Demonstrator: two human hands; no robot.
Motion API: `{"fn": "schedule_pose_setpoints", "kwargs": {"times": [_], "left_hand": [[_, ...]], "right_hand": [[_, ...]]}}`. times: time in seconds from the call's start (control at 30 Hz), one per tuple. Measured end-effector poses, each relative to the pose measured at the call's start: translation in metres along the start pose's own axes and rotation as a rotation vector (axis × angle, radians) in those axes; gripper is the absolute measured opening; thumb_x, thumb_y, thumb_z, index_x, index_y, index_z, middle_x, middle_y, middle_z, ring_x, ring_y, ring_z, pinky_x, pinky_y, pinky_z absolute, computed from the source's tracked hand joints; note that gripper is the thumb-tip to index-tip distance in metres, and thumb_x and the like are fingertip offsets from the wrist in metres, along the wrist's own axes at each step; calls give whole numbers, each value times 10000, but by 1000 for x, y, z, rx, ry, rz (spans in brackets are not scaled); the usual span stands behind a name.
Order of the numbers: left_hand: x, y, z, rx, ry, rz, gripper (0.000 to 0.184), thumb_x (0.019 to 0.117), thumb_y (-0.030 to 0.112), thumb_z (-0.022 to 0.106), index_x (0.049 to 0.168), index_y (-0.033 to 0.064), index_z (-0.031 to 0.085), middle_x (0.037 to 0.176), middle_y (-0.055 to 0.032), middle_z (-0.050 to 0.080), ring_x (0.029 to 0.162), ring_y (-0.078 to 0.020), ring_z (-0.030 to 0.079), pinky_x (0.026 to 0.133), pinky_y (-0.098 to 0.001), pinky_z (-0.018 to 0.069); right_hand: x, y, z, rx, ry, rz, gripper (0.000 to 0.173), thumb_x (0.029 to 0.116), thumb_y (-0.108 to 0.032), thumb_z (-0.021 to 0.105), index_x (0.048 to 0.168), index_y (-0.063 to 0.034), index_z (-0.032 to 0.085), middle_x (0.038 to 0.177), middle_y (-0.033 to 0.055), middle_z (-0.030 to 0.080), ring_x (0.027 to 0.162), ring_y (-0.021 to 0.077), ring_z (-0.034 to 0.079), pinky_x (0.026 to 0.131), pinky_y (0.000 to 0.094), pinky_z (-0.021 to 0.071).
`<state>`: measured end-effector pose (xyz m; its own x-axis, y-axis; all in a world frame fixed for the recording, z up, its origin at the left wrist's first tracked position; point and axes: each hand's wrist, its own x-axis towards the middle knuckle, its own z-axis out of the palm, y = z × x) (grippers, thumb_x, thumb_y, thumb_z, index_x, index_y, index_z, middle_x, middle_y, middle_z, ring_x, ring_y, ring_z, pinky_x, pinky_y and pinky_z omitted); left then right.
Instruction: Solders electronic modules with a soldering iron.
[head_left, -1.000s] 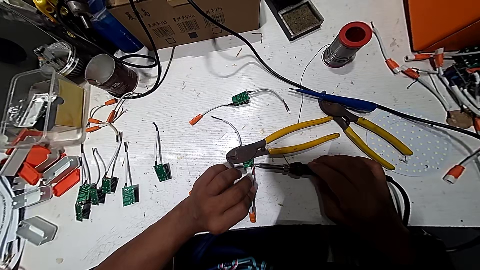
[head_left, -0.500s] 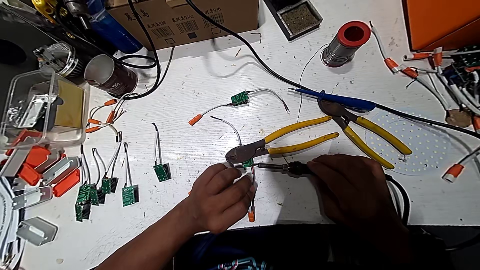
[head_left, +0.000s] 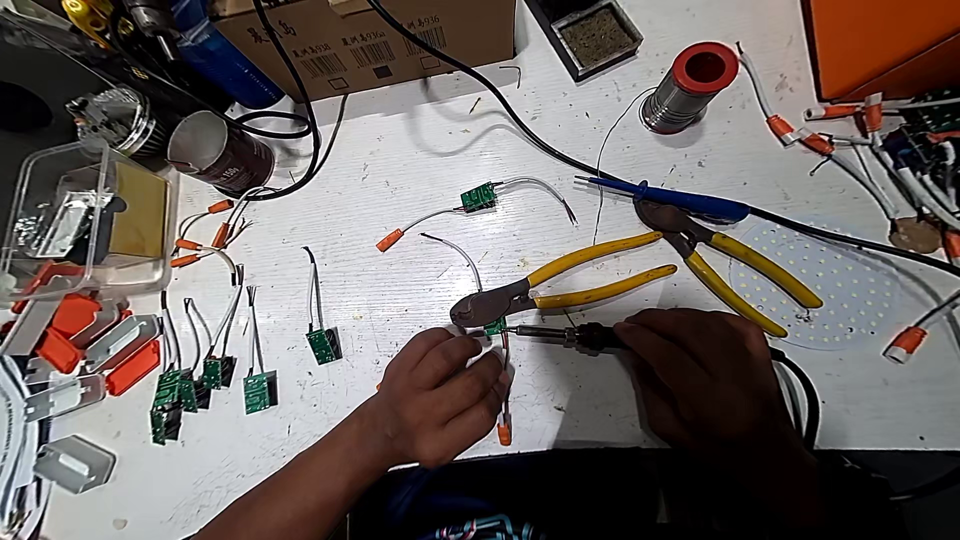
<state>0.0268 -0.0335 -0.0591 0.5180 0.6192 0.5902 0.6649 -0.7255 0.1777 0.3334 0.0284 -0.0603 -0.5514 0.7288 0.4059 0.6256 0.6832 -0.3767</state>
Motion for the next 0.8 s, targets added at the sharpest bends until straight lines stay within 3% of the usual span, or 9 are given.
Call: {"fn": "schedule_pose_setpoints", "kwargs": {"times": [0.8], "left_hand": [[0, 0, 1, 1, -2, -3, 92, 1011, 100, 593, 1036, 99, 681, 1079, -71, 737, 1016, -245, 634, 892, -376, 477]], "right_hand": [[1, 1, 0, 2, -13, -7, 247, 1041, -183, 499, 1214, -155, 674, 1078, 84, 701, 1013, 238, 635, 928, 457, 413]]}}
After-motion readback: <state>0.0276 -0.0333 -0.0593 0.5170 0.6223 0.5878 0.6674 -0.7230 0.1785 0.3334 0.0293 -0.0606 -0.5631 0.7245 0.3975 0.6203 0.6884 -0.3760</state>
